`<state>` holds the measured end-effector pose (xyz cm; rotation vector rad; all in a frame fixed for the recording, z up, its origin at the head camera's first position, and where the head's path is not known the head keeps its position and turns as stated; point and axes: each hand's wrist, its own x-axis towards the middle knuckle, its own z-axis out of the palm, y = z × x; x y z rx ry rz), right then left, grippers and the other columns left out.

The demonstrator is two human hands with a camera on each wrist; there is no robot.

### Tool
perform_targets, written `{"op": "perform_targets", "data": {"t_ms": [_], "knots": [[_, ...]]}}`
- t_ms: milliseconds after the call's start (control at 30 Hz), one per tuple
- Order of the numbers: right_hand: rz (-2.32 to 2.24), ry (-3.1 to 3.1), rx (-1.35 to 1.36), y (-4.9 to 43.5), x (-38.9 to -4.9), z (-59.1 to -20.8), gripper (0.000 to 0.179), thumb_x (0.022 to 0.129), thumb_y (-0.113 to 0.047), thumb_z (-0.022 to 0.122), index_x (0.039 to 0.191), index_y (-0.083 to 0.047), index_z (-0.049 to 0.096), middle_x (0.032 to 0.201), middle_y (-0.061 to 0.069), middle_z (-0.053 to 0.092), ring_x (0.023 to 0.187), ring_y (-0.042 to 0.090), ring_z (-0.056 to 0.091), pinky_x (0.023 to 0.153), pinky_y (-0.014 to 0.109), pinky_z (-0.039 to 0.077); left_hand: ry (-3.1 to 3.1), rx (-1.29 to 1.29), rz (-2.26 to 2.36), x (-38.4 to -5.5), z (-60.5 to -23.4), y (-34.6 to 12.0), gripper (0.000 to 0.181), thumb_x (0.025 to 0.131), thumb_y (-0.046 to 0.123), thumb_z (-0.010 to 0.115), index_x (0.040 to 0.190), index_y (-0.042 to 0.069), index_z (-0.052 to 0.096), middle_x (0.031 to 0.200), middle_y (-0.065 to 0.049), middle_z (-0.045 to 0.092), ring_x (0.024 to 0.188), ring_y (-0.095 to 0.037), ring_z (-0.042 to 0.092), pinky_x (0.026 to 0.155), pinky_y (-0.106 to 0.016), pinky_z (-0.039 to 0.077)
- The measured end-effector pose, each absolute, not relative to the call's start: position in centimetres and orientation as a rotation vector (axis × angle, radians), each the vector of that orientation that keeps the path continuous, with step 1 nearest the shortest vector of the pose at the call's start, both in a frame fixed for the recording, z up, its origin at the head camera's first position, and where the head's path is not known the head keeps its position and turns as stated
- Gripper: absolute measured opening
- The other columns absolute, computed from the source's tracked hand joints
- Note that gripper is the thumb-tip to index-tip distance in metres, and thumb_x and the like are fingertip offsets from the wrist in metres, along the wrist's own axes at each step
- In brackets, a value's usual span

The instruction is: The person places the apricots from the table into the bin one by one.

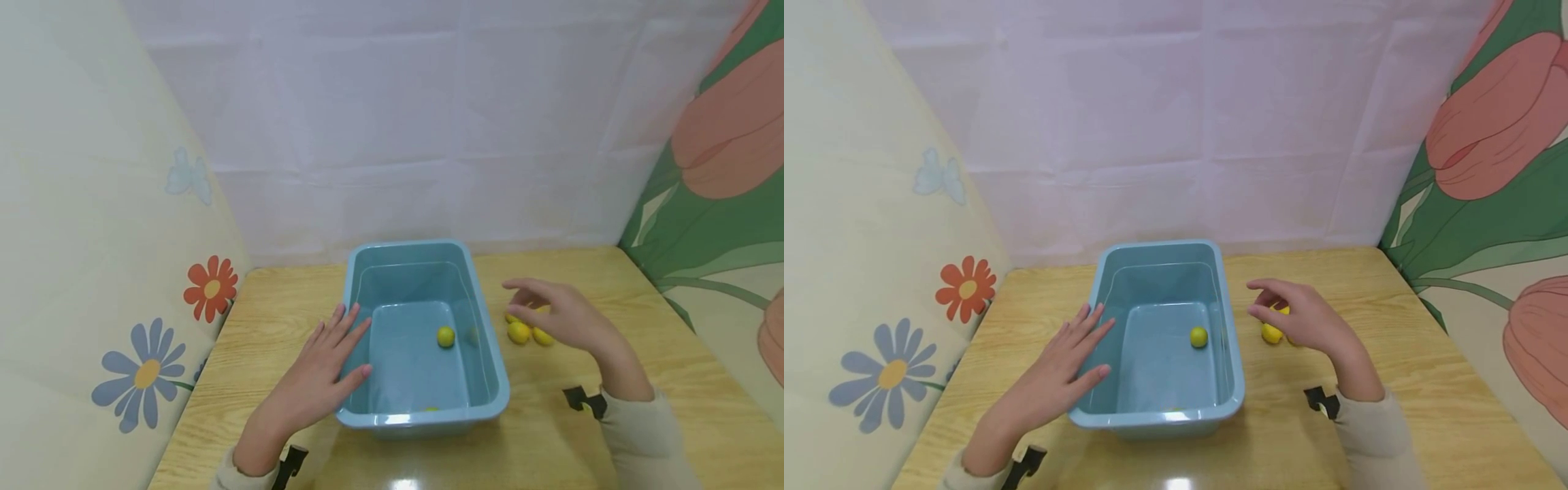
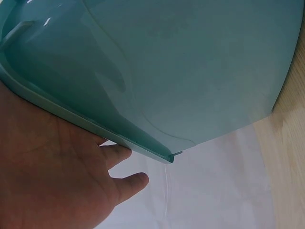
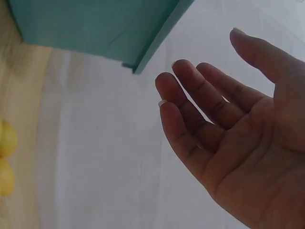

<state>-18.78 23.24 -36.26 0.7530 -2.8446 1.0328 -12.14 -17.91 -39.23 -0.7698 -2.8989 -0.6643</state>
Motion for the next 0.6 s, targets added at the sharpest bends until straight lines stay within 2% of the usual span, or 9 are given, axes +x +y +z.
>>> {"op": "perform_targets", "data": {"t_ms": [400,600], "knots": [[1.082,-2.886,0.622,25.6,-20.0,-38.6,0.044,0.102,-0.036,0.063,0.137,-0.010,0.061,0.108,0.004,0.072,0.103,0.027,0.068,0.090,0.053,0.056,-2.897,-0.770,-0.658,-12.1,-39.2,-17.9,0.070,0.103,0.055,0.047,0.162,0.021,0.027,0.170,0.003,0.007,0.157,-0.025,0.000,0.123,-0.061,0.010],[1.091,-2.910,0.584,26.7,-20.2,-39.5,0.042,0.102,-0.032,0.062,0.136,-0.007,0.061,0.107,0.007,0.073,0.099,0.025,0.069,0.085,0.048,0.058,-2.896,-0.772,-0.652,-12.1,-39.2,-17.9,0.070,0.103,0.054,0.048,0.162,0.022,0.027,0.170,0.003,0.007,0.157,-0.025,0.000,0.123,-0.061,0.010]]}}
